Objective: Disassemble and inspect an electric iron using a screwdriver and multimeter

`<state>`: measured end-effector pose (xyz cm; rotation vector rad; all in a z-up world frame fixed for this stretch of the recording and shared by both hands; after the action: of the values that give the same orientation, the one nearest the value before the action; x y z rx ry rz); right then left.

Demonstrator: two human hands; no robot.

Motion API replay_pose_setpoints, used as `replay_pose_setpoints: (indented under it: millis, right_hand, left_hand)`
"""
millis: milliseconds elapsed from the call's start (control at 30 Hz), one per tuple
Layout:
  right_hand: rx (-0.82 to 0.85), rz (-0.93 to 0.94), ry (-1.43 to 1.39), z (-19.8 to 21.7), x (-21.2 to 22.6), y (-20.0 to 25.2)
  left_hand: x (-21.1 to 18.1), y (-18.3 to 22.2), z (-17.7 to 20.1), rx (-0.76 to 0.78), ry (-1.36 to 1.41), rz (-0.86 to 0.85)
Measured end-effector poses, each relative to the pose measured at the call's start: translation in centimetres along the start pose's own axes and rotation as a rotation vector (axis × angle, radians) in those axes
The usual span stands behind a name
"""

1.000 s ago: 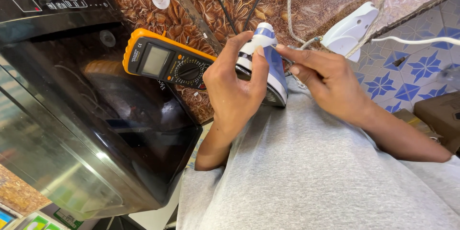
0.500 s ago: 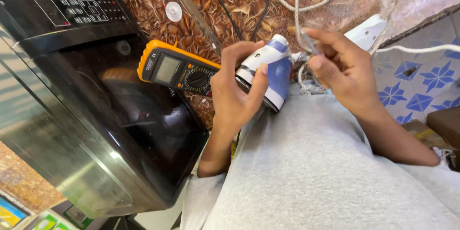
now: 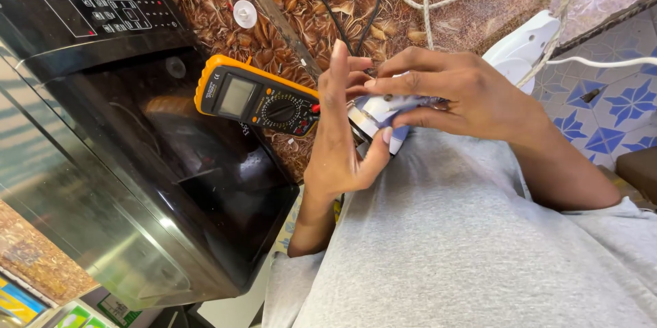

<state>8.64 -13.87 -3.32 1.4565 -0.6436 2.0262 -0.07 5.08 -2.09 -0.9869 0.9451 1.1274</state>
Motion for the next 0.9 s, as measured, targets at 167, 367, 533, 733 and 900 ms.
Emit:
replay_pose_setpoints:
  millis: [167, 367, 533, 733, 900]
  right_hand:
    - [0.116, 0.122, 0.086, 1.2, 0.1, -0.7]
    - [0.117, 0.074, 0.049, 1.3, -0.7, 0.2]
    - [0.091, 0.047, 0.101, 1.0, -0.9, 1.3]
    - [0.069, 0.083, 0.134, 0.6, -1.3, 1.6]
    - [0.033, 0.039, 0.158, 0.4, -0.7, 2.0]
  left_hand:
    - [-0.1, 0.3, -0.2, 0.128, -0.033, -0.062]
    - [-1.5, -0.7, -0.1, 0.235, -0.092, -0.038]
    - [-1.2, -0.3, -0.2, 0.259, -0.104, -0.052]
    - [-1.0, 0.0, -0.2, 0.261, -0.146, -0.05]
    - [-1.0, 0.6, -1.3, 0.145, -0.153, -0.027]
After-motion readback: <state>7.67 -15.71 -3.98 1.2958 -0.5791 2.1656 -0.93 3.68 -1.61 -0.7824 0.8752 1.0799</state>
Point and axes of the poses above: each hand's wrist, its own y-axis away from the middle knuckle, its own z-axis out of the back of the hand, x = y × z, the point moved 1 cm from there along -y, towards the middle knuckle, and after that the axes turned 7 degrees about -z, right-handed, at the moved point
